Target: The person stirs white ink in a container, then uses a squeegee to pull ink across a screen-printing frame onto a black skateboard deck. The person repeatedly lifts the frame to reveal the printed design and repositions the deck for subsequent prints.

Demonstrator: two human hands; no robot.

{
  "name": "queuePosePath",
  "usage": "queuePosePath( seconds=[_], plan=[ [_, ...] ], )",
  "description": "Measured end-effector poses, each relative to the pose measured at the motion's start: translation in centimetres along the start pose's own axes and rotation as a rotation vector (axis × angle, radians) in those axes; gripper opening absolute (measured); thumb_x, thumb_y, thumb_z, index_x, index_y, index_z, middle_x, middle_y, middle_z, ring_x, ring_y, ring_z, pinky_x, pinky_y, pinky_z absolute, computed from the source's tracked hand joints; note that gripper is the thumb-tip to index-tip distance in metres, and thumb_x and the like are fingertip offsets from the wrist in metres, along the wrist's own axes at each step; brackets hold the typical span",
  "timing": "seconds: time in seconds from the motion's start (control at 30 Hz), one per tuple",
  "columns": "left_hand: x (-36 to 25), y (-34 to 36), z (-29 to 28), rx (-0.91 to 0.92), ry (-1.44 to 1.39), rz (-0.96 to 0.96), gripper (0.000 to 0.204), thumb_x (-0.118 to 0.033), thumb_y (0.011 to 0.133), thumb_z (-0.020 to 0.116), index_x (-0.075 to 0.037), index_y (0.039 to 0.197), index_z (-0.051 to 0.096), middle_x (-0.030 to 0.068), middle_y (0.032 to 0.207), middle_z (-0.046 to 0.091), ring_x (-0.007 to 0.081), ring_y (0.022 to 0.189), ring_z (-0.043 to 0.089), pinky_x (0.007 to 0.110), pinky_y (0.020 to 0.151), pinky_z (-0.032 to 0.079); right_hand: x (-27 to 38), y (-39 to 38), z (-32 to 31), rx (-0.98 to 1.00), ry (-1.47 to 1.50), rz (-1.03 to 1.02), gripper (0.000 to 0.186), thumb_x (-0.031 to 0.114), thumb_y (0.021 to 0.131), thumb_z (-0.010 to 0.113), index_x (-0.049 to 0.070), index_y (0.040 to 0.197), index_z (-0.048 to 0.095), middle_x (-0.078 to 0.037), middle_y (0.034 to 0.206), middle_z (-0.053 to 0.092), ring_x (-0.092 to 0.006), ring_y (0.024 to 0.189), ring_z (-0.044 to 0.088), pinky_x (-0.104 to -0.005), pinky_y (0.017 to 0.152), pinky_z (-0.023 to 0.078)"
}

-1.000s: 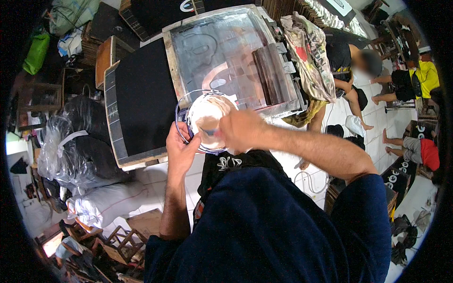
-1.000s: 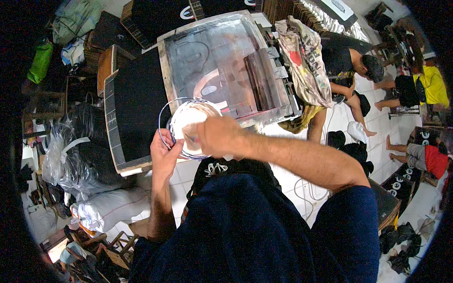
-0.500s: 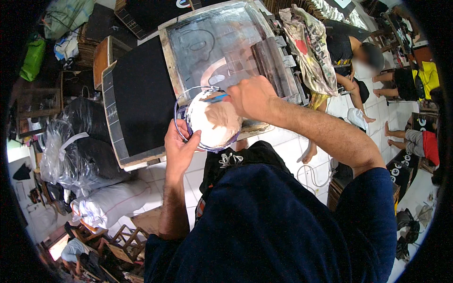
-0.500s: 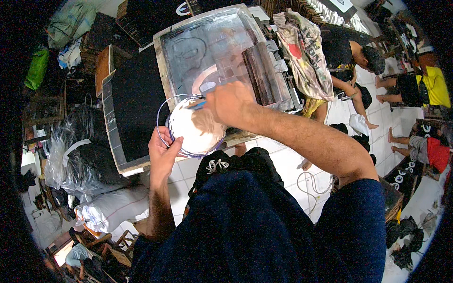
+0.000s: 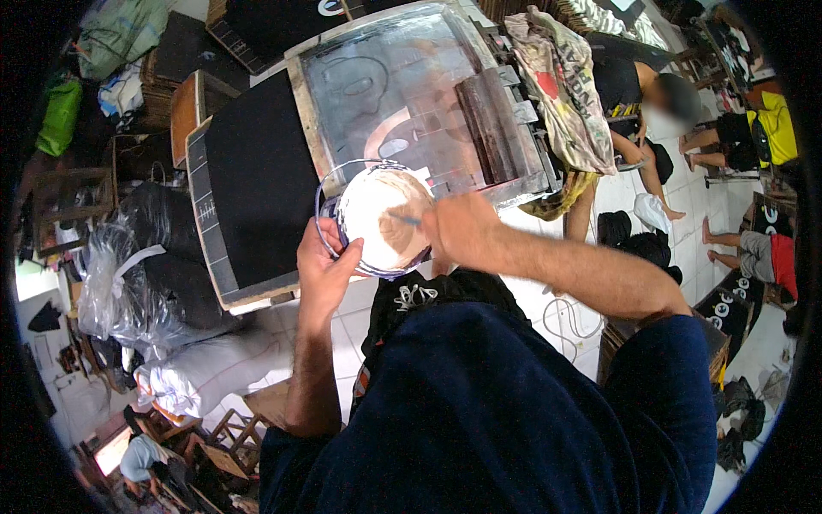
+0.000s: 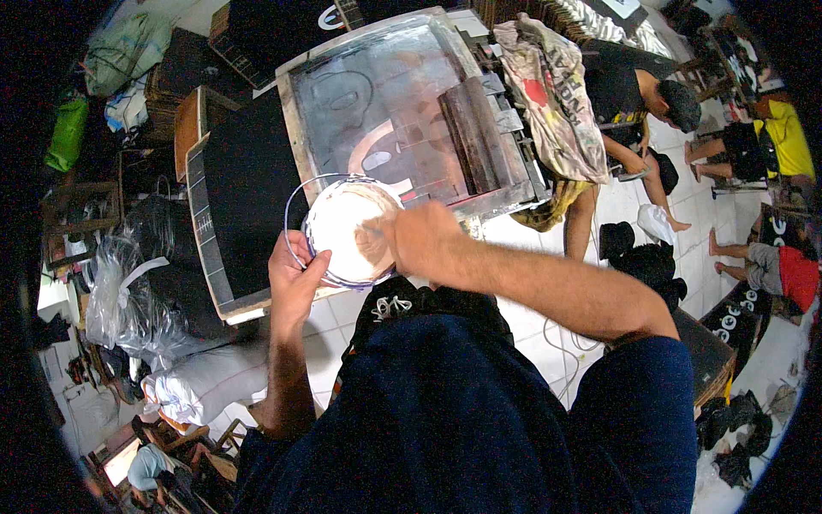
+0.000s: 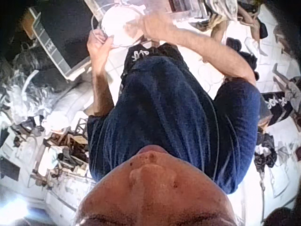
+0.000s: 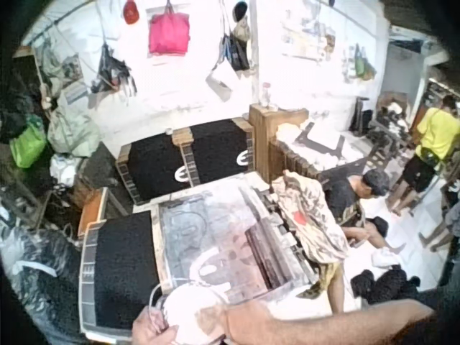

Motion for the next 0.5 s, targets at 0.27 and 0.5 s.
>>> queuePosePath(
  seconds=[0.27, 0.5],
  plan=[
    [0.0, -0.3, 0.7, -0.005, -0.141, -0.074, 0.026, 0.004, 0.086, 0.073, -0.005, 0.097, 0.052, -0.0027, 0.075, 0.052, 0.0024, 0.064, 0.052, 0.020, 0.053, 0.045, -3.7, -0.9, 4.8, 0.128, 0.794, 0.216, 0.045, 0.036, 0.102, 0.059, 0.001, 0.079, 0.075, -0.015, 0.068, 0.069, -0.0301, 0.065, 0.068, -0.0432, 0.066, 0.054],
    [1.3, -0.3, -0.2, -0.060, 0.014, -0.081, 0.025, 0.007, 0.084, 0.070, -0.003, 0.094, 0.049, -0.0006, 0.073, 0.054, 0.0052, 0.062, 0.056, 0.026, 0.051, 0.059, -7.5, -4.8, 5.3, 0.190, 1.133, 0.367, 0.048, 0.040, 0.103, 0.064, 0.002, 0.075, 0.070, -0.002, 0.058, 0.052, -0.0117, 0.055, 0.045, -0.0314, 0.051, 0.034]
  ],
)
Point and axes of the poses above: each hand's wrist, its own y-axis towards the middle knuckle, its own z-axis out of the palm, x = y × z, the point moved 7 cm from there along y, towards the middle knuckle
